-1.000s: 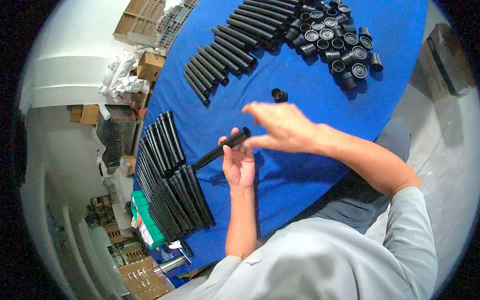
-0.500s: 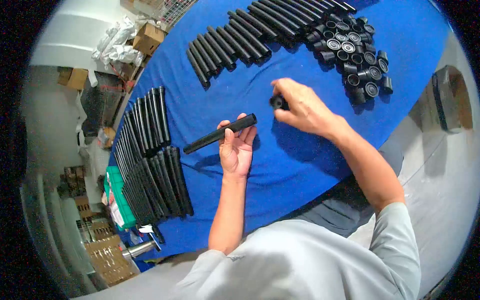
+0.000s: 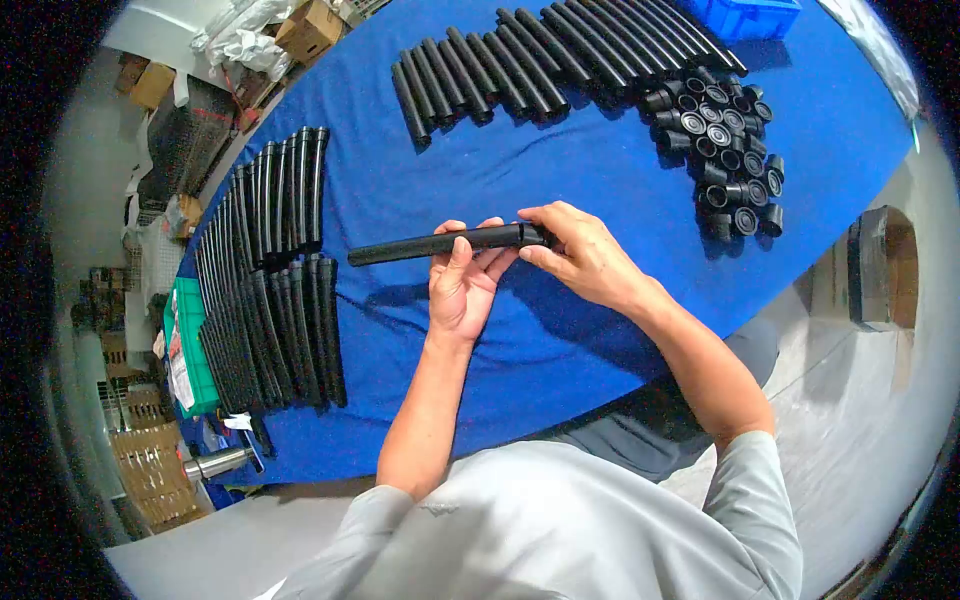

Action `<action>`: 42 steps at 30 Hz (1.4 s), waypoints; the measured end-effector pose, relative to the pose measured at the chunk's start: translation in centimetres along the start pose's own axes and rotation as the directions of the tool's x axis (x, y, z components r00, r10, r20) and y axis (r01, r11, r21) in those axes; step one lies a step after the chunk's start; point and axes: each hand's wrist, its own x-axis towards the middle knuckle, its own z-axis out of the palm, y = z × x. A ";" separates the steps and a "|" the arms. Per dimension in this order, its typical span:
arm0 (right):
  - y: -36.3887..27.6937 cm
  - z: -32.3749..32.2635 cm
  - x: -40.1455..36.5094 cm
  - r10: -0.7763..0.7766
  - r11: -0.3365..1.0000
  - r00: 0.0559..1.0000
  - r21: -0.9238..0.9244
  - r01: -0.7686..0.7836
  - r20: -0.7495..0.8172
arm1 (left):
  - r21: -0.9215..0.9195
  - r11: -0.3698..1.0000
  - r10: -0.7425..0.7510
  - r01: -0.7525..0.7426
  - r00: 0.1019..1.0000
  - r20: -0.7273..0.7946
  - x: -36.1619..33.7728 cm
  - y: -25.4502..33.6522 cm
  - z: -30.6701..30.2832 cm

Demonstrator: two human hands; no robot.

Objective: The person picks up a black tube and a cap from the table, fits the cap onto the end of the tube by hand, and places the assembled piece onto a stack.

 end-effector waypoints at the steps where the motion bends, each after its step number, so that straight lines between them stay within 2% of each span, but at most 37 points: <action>1: -0.1 0.1 0.0 0.010 1.000 1.000 0.013 -0.009 -0.015 | 0.002 1.000 -0.001 0.001 1.000 0.000 0.0 0.0 0.1; 4: -0.3 0.0 0.0 -0.007 1.000 1.000 -0.031 0.006 -0.021 | 0.015 1.000 0.003 -0.003 1.000 -0.005 0.0 -0.1 0.1; 10: -0.6 0.4 0.0 -0.045 0.999 0.998 -0.002 0.045 -0.040 | -0.016 1.000 0.000 0.000 1.000 -0.001 0.1 -0.1 0.0; 13: 0.3 0.8 -0.1 -0.134 0.990 0.989 -0.055 0.130 -0.064 | 0.037 0.998 0.042 -0.042 0.999 -0.025 -0.1 -0.5 0.2; 16: 0.0 0.1 0.0 -0.046 0.999 0.999 -0.016 0.046 -0.011 | 0.032 0.999 0.034 -0.034 0.999 -0.006 -0.1 -0.3 0.2; 19: -0.3 -0.2 0.0 0.088 0.989 0.995 0.113 -0.093 0.052 | 0.011 1.000 0.007 -0.007 1.000 -0.003 0.0 -0.1 0.1; 25: -0.5 -0.2 0.0 0.011 1.000 0.999 0.024 -0.012 0.037 | 0.028 0.999 0.018 -0.018 1.000 -0.015 0.0 -0.3 -0.2; 31: -0.1 0.4 -0.1 -0.130 0.990 0.992 -0.061 0.129 -0.010 | 0.026 0.999 0.026 -0.026 1.000 -0.009 -0.1 -0.3 0.1; 42: -0.6 0.2 -0.3 -0.128 0.989 0.992 -0.074 0.128 0.005 | 0.068 0.997 0.039 -0.035 0.997 -0.068 -0.3 -0.7 0.5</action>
